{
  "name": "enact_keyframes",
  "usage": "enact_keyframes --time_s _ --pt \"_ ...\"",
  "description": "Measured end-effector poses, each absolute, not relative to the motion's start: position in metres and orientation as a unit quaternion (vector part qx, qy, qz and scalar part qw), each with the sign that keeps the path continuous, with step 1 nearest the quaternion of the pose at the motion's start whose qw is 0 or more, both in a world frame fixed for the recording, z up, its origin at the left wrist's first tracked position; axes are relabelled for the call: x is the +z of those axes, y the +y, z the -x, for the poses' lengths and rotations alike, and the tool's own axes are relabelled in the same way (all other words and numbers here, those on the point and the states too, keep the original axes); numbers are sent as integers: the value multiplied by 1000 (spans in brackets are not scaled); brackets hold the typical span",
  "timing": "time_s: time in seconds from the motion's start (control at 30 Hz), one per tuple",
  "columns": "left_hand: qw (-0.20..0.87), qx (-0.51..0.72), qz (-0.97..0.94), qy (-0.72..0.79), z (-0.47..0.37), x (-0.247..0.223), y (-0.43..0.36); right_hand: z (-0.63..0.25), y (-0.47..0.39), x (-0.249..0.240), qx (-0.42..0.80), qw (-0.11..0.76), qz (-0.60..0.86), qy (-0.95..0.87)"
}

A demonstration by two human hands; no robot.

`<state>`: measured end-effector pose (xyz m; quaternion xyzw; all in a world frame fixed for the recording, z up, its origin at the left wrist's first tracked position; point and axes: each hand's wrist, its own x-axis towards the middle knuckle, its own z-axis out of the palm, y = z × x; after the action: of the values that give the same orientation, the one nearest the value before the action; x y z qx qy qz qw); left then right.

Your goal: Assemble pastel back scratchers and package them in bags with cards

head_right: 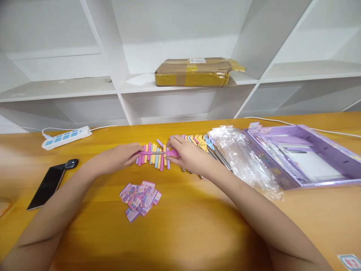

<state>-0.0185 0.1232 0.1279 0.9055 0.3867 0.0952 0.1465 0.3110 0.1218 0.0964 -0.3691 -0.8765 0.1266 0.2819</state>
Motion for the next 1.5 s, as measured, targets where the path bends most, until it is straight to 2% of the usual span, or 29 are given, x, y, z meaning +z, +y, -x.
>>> enact_keyframes --time_s 0.17,0.33,0.57,0.8,1.2,1.5 --pt "128 58 -908 396 14 116 123 -313 120 90 -58 224 350 -908" --pt "-11 26 -914 405 9 114 128 -307 126 80 -160 245 337 -895" --pt "-153 89 -916 359 14 108 132 -306 128 78 -213 283 335 -873" --pt "-239 106 -903 342 16 109 136 -315 134 86 -201 269 374 -865" --pt "-273 132 -817 490 132 147 183 -447 195 112 -287 239 581 -723" --pt "-269 125 -821 488 133 158 176 -472 200 115 -222 241 601 -729"
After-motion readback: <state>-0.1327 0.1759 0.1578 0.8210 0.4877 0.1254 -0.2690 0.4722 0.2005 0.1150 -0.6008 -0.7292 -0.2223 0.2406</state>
